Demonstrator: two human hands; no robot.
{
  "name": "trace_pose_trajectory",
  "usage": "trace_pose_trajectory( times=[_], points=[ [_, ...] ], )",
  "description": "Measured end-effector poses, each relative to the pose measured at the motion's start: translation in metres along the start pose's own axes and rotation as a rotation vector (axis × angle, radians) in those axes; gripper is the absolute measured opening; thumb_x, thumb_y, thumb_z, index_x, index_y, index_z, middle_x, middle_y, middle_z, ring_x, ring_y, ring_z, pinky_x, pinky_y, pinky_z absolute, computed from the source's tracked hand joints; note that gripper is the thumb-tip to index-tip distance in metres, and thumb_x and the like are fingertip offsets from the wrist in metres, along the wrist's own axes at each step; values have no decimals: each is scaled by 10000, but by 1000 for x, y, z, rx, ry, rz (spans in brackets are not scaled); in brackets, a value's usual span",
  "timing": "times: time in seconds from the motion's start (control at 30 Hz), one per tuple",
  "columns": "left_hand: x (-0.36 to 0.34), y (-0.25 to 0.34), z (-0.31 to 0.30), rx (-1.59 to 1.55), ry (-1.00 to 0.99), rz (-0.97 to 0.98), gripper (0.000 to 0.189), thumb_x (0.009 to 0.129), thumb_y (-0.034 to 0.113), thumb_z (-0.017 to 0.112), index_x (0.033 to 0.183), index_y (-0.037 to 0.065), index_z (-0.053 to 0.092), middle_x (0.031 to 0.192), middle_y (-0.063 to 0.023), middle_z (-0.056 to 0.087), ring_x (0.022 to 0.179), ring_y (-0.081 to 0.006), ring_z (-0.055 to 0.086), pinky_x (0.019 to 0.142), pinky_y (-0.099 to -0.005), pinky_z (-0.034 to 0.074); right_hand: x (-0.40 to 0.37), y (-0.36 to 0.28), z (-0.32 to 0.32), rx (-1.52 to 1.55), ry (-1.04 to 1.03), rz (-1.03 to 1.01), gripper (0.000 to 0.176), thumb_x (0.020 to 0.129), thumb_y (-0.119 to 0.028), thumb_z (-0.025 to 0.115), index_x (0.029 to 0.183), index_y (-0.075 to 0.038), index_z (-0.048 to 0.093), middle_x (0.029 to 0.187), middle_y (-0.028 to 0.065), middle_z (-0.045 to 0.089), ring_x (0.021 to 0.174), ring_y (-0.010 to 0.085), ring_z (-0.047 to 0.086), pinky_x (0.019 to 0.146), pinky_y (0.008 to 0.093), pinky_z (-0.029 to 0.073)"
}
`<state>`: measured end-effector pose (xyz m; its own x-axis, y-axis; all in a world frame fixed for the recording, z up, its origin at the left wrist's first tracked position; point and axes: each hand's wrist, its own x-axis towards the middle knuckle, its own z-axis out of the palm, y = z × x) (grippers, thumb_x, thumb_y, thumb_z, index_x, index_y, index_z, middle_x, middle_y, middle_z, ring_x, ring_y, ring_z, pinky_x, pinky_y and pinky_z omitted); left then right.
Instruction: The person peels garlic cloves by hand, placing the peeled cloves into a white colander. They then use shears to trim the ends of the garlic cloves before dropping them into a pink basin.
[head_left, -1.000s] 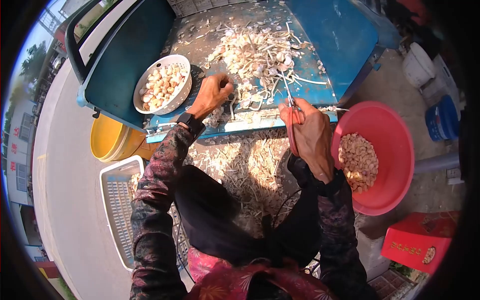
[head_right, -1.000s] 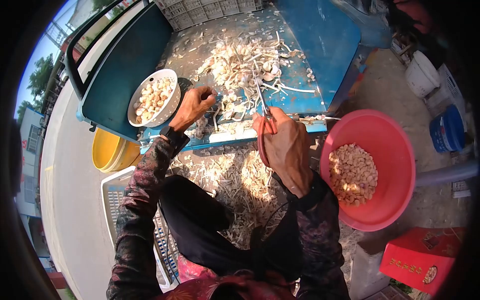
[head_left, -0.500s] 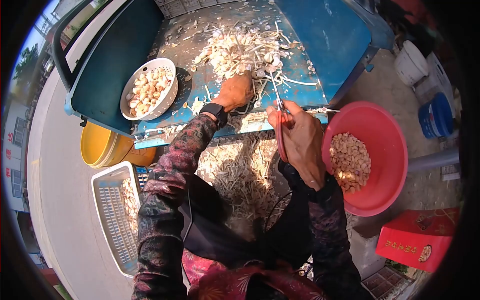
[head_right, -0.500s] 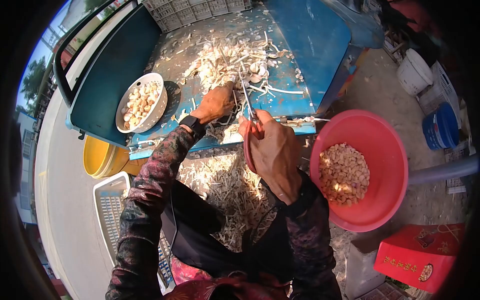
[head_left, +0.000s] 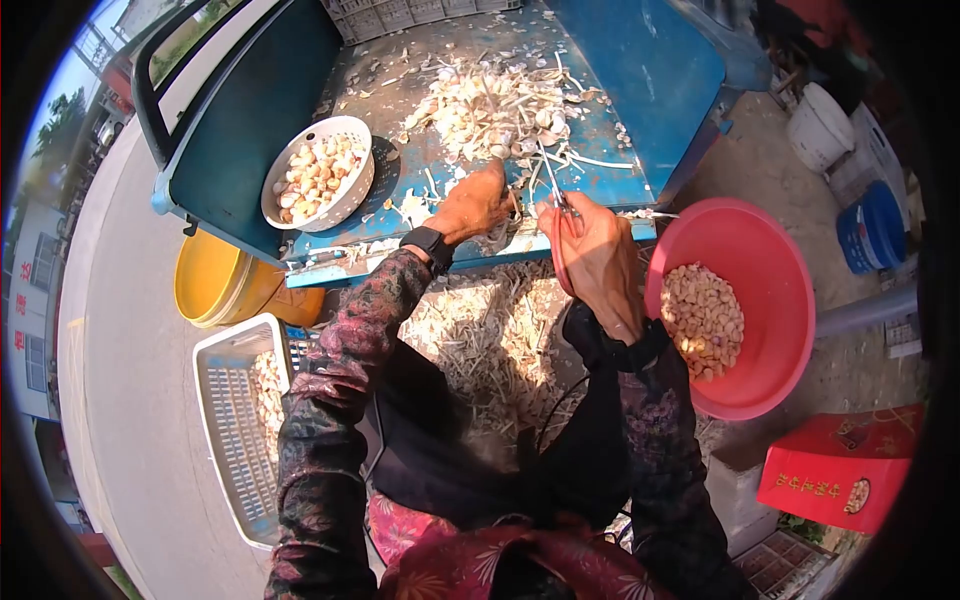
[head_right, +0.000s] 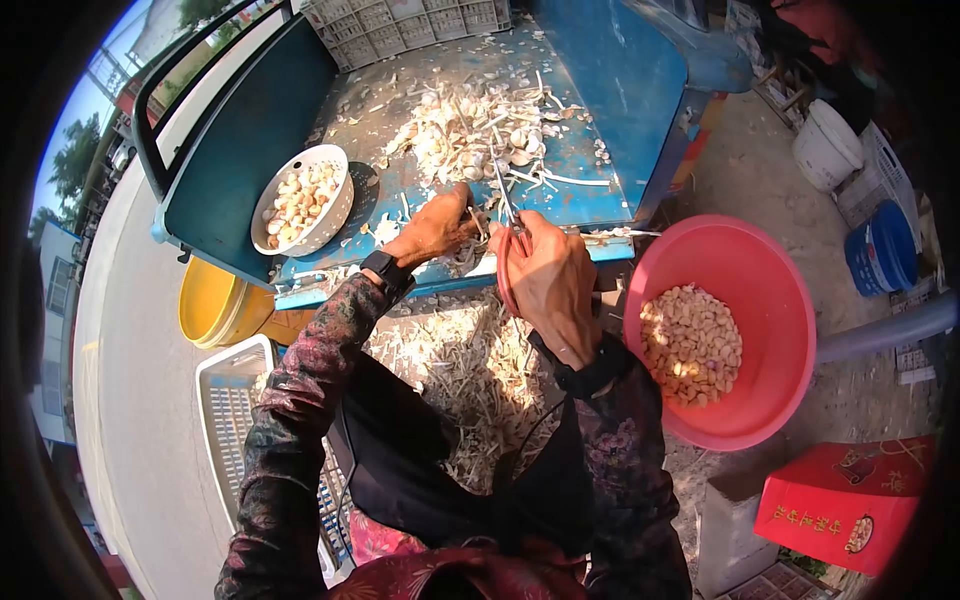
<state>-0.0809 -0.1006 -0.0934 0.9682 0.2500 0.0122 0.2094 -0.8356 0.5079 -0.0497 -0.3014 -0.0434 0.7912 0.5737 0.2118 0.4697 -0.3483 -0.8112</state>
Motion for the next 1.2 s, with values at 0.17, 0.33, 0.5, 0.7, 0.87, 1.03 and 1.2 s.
trace_pose_trajectory(
  times=[0.17, 0.33, 0.5, 0.7, 0.87, 1.03, 1.2],
  points=[
    [3, -17, 18, 89, 92, 161, 262, 814, 159, 572, 910, -52, 450, 788, -298, 576, 798, -476, 566, 687, -500, 440, 2, 7, 4, -10, 16, -33, 333, 844, -310, 624, 711, -14, 549, 542, 181, 537, 537, 387, 565, 497, 435, 394],
    [-5, -5, 11, 85, 88, 123, 268, 847, 174, 555, 900, -60, 434, 783, -301, 569, 786, -466, 569, 682, -494, 436, 4, 8, 5, -98, 26, 14, 340, 836, -343, 619, 740, -20, 572, 598, 201, 576, 629, 420, 595, 556, 468, 444],
    [-28, 3, 9, -145, 77, 29, 299, 902, 238, 499, 884, -59, 471, 757, -284, 573, 757, -455, 555, 676, -477, 440, 9, 27, 24, -102, -25, 6, 352, 842, -377, 595, 822, -26, 588, 696, 229, 608, 716, 426, 613, 610, 478, 466],
    [-64, 16, 3, -665, 23, -55, 225, 972, 271, 475, 917, 61, 536, 706, 46, 447, 600, -65, 364, 520, -233, 315, 10, 37, 43, 46, -213, -64, 380, 885, -362, 588, 777, -2, 530, 650, 196, 596, 614, 364, 609, 547, 448, 427],
    [-79, 27, 2, -1093, -11, -213, 219, 972, 294, 503, 921, 83, 530, 694, 51, 444, 594, -44, 364, 503, -209, 298, -1, 23, 43, 388, -233, -129, 298, 911, -245, 597, 764, -3, 503, 566, 118, 524, 480, 159, 551, 445, 334, 392],
    [-56, -5, -17, -1709, 0, -398, 172, 972, 181, 415, 925, 41, 504, 806, -53, 538, 627, -115, 478, 516, -226, 423, -5, 22, 34, 587, -262, 183, 241, 859, -191, 629, 865, 8, 493, 560, 76, 557, 471, 155, 549, 473, 296, 425],
    [-9, -22, -30, -1246, 36, -385, 180, 944, 218, 479, 912, 44, 515, 811, -49, 597, 642, -131, 558, 512, -240, 458, -8, 21, 39, 337, -210, 7, 261, 818, -209, 692, 953, 1, 615, 584, 80, 584, 525, 159, 572, 505, 305, 433]
  ],
)
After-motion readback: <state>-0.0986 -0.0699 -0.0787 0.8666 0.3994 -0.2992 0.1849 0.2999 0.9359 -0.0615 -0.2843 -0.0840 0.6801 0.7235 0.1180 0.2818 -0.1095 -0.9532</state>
